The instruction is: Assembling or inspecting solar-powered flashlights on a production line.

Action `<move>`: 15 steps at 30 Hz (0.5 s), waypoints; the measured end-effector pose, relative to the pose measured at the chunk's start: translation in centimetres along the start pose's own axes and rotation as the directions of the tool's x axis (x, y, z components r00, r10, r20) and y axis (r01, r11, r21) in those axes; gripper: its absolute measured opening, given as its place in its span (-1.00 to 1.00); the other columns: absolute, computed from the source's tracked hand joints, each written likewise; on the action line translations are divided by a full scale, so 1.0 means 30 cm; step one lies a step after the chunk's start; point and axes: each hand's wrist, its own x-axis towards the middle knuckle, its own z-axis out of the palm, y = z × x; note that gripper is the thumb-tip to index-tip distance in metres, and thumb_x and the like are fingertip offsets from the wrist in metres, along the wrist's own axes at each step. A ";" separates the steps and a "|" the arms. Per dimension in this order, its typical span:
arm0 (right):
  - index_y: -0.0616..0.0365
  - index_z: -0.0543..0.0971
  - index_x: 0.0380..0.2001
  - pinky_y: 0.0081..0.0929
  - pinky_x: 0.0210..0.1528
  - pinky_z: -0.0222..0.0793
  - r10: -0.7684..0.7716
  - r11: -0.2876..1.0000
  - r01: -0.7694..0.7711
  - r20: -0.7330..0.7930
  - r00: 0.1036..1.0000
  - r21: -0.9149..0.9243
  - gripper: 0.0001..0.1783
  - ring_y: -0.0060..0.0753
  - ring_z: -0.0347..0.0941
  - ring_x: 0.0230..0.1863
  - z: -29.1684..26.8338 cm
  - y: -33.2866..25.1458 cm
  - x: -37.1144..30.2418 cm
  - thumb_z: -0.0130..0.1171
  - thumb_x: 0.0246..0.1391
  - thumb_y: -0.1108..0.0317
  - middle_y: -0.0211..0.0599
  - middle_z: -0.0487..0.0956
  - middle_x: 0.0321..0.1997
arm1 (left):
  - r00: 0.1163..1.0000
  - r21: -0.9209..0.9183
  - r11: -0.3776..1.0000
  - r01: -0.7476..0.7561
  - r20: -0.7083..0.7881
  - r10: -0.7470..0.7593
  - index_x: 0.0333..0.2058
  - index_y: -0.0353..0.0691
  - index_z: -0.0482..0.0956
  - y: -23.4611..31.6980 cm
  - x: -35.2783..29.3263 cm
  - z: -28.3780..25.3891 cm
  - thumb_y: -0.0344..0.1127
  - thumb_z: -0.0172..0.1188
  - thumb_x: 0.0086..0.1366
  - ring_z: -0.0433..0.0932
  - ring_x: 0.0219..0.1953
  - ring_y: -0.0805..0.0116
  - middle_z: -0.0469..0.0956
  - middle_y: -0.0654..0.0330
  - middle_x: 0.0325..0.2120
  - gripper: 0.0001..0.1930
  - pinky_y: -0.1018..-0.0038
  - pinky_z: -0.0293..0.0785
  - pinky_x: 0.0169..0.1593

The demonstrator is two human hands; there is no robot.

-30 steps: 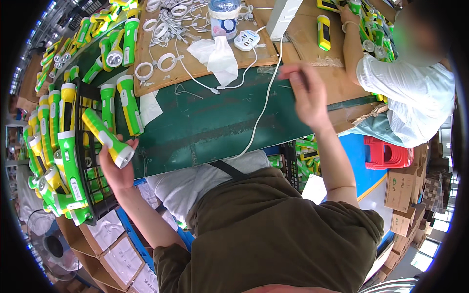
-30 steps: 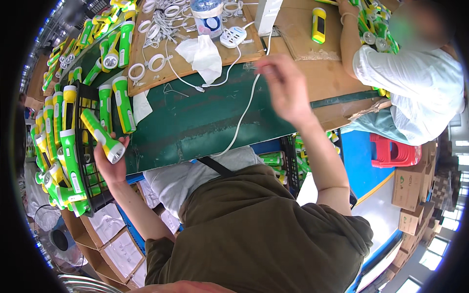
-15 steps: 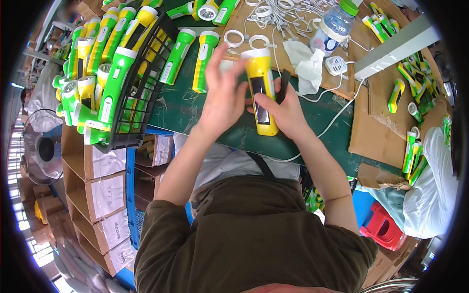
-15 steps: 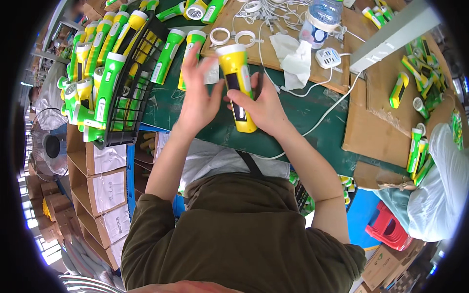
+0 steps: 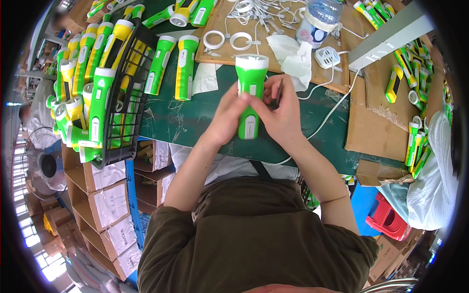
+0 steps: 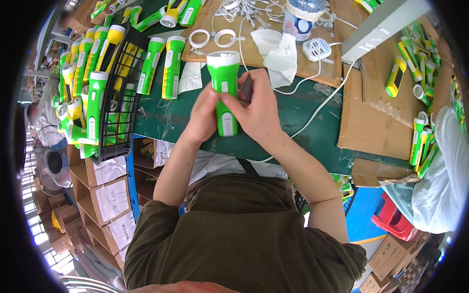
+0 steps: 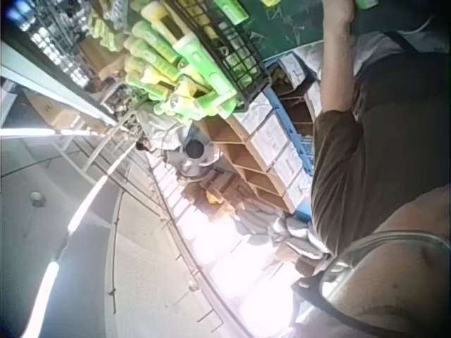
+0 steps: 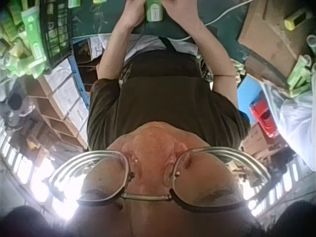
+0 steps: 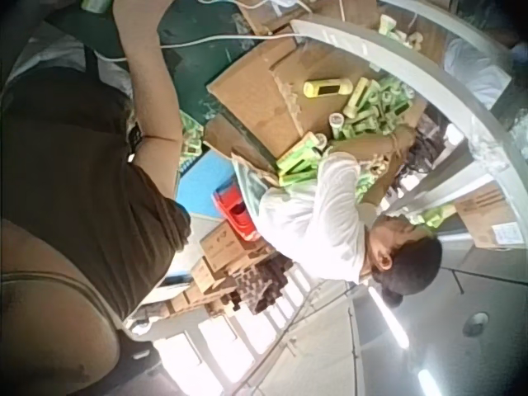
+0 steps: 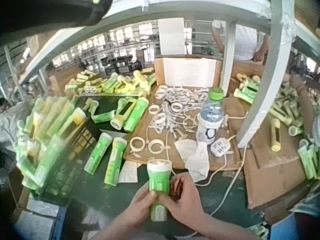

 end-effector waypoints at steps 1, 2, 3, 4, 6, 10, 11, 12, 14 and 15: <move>0.19 0.26 -0.42 -0.51 -0.44 0.22 0.051 0.998 -0.052 0.018 0.999 0.034 -0.65 -0.47 0.27 -0.49 -0.001 0.005 0.002 0.27 0.07 0.35 -0.29 0.36 -0.46 | 1.000 0.144 0.989 -0.011 0.031 0.007 0.09 -0.33 0.27 -0.009 -0.006 0.011 -0.03 -0.13 0.45 0.54 -0.11 0.28 0.47 0.03 -0.07 -0.53 0.39 0.50 -0.07; 0.20 0.27 -0.41 -0.51 -0.48 0.17 0.100 0.993 -0.102 0.038 0.994 0.064 -0.67 -0.50 0.20 -0.54 -0.007 0.013 0.006 0.26 0.07 0.36 -0.34 0.30 -0.53 | 0.999 0.145 0.989 -0.006 0.040 0.000 0.09 -0.33 0.27 -0.002 -0.006 0.019 -0.03 -0.13 0.45 0.54 -0.11 0.28 0.47 0.03 -0.07 -0.53 0.39 0.50 -0.07; 0.21 0.28 -0.40 -0.50 -0.50 0.11 0.075 0.987 -0.076 0.014 0.997 0.144 -0.70 -0.53 0.15 -0.56 -0.007 0.032 0.010 0.21 0.12 0.34 -0.37 0.28 -0.57 | 0.987 0.009 0.988 0.157 0.021 -0.157 0.07 -0.34 0.29 0.017 -0.006 0.027 -0.02 -0.13 0.44 0.55 -0.13 0.26 0.47 0.03 -0.09 -0.52 0.36 0.53 -0.13; 0.21 0.28 -0.40 -0.50 -0.50 0.11 0.076 0.987 -0.076 0.006 0.997 0.140 -0.70 -0.53 0.15 -0.56 -0.009 0.042 0.013 0.21 0.12 0.34 -0.37 0.28 -0.57 | 0.950 -0.126 0.942 0.312 0.023 -0.312 0.05 -0.35 0.30 0.027 -0.004 0.032 -0.01 -0.12 0.43 0.55 -0.15 0.24 0.46 0.02 -0.11 -0.52 0.33 0.56 -0.18; 0.23 0.28 -0.39 -0.50 -0.49 0.12 0.191 0.970 -0.175 -0.084 0.978 0.167 -0.72 -0.56 0.16 -0.55 -0.013 0.045 0.027 0.13 0.18 0.30 -0.38 0.28 -0.56 | 0.952 -0.160 0.943 0.293 -0.049 -0.304 -0.01 -0.33 0.33 -0.022 0.006 -0.013 0.01 -0.14 0.43 0.57 -0.33 0.25 0.49 0.04 -0.24 -0.54 0.34 0.56 -0.37; 0.27 0.31 -0.28 -0.53 -0.40 0.24 0.244 0.925 -0.188 -0.137 0.960 0.330 -0.79 -0.58 0.21 -0.51 0.008 0.036 0.014 0.02 0.25 0.32 -0.39 0.31 -0.52 | 0.937 -0.183 0.929 0.321 -0.084 -0.340 -0.11 -0.29 0.35 0.004 -0.011 -0.013 0.02 -0.21 0.44 0.48 -0.60 0.32 0.49 0.10 -0.47 -0.57 0.39 0.48 -0.51; 0.27 0.31 -0.28 -0.53 -0.40 0.24 0.238 0.927 -0.184 -0.133 0.962 0.328 -0.79 -0.58 0.21 -0.51 0.019 0.038 0.007 0.02 0.25 0.32 -0.39 0.31 -0.52 | 0.932 -0.154 0.928 0.339 -0.076 -0.353 -0.10 -0.28 0.35 0.004 -0.014 -0.013 0.03 -0.21 0.44 0.48 -0.59 0.32 0.49 0.10 -0.46 -0.57 0.38 0.48 -0.51; 0.24 0.32 -0.27 -0.61 -0.44 0.20 0.197 0.914 -0.131 -0.137 0.971 0.385 -0.82 -0.64 0.21 -0.49 0.031 0.040 -0.002 -0.01 0.27 0.33 -0.43 0.33 -0.47 | 0.928 -0.126 0.926 0.357 -0.069 -0.367 -0.09 -0.28 0.35 0.004 -0.016 -0.014 0.03 -0.21 0.44 0.49 -0.58 0.32 0.49 0.09 -0.45 -0.57 0.38 0.48 -0.51; 0.21 0.34 -0.26 -0.69 -0.47 0.16 0.155 0.896 -0.082 -0.134 0.979 0.436 -0.86 -0.70 0.21 -0.47 0.024 0.039 -0.003 -0.04 0.29 0.35 -0.47 0.35 -0.41 | 0.921 -0.151 0.916 0.371 -0.070 -0.384 -0.09 -0.26 0.35 0.007 -0.017 -0.020 0.03 -0.20 0.44 0.49 -0.58 0.32 0.49 0.09 -0.45 -0.58 0.38 0.48 -0.52; 0.22 0.36 -0.26 -0.67 -0.48 0.22 0.156 0.930 -0.161 0.042 0.987 0.331 -0.86 -0.68 0.26 -0.50 -0.005 0.036 0.003 -0.02 0.27 0.36 -0.45 0.37 -0.41 | 0.925 -0.206 0.912 0.354 -0.069 -0.375 -0.08 -0.25 0.34 0.011 -0.019 -0.022 0.03 -0.20 0.44 0.49 -0.58 0.31 0.49 0.09 -0.45 -0.57 0.37 0.48 -0.52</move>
